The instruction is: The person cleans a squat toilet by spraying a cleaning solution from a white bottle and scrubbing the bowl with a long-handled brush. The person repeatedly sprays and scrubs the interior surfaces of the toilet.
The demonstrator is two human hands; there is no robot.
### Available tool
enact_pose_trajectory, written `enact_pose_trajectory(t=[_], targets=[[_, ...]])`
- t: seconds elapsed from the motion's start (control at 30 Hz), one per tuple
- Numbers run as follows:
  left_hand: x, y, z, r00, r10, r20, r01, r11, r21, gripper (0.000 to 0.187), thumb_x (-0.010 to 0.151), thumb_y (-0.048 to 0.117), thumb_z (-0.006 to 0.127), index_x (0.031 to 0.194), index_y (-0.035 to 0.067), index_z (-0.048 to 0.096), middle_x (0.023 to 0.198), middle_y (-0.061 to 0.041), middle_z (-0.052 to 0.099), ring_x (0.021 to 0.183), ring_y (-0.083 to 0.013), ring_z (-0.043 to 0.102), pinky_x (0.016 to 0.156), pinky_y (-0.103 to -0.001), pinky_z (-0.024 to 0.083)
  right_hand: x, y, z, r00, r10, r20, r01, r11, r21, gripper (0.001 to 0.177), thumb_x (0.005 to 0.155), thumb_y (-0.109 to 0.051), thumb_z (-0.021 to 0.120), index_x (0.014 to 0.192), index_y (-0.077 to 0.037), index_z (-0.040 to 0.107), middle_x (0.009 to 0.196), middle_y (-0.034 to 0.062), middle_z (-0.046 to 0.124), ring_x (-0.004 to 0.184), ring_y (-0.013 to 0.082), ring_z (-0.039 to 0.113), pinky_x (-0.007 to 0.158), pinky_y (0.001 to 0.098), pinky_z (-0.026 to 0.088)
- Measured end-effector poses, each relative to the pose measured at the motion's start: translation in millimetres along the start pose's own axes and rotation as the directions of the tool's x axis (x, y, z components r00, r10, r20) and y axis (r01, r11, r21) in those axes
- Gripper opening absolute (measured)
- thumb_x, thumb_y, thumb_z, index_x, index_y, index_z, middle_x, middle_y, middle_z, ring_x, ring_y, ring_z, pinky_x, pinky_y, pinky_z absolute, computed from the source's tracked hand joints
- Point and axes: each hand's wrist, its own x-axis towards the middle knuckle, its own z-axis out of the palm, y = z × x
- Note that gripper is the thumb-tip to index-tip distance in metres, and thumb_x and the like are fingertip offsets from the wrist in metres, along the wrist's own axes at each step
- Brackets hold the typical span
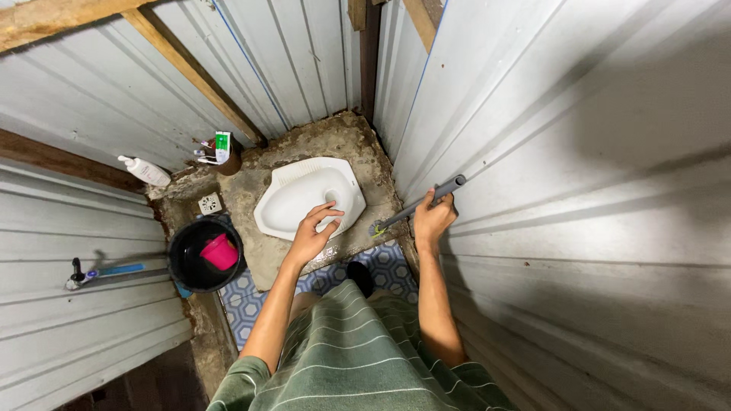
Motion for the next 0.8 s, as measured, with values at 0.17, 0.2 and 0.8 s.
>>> enact_pose_trajectory(t=[0.17,0.2,0.8], targets=[[-8,-2,-3,0.995,-0.098,0.010,0.098,0.995,0.015,0.026,0.091,0.019,0.069,0.116,0.017,0.076,0.145,-0.009,0.060,0.134,-0.0270,0.056,0.107,-0.042,0.045,6,1,-8,0.996,0.019,0.081,-0.014,0.998,-0.063,0.022,0.093,-0.013,0.074,0.085,0.007,0.070,0.066,0.0209,0.066,0.057,0.0382,0.065,0.056,0.0471,0.050],[-10,-1,-4,0.993,-0.118,0.016,0.118,0.993,0.018,0.026,0.091,0.020,0.068,0.116,0.018,0.076,0.145,-0.009,0.060,0.133,-0.0265,0.057,0.106,-0.042,0.046,9,2,-10,0.994,0.026,0.107,-0.018,0.997,-0.069,0.022,0.093,-0.014,0.074,0.085,0.007,0.071,0.066,0.0207,0.067,0.057,0.0377,0.065,0.056,0.0469,0.050],[-91,27,-77,0.975,0.048,-0.218,-0.057,0.998,-0.036,0.024,0.092,0.011,0.070,0.115,0.010,0.075,0.145,-0.013,0.061,0.139,-0.0292,0.053,0.116,-0.044,0.038,-53,-89,-36,0.833,0.019,0.552,0.010,0.999,-0.050,0.022,0.092,-0.022,0.079,0.087,0.000,0.076,0.077,0.0192,0.075,0.068,0.0317,0.074,0.068,0.0408,0.055]])
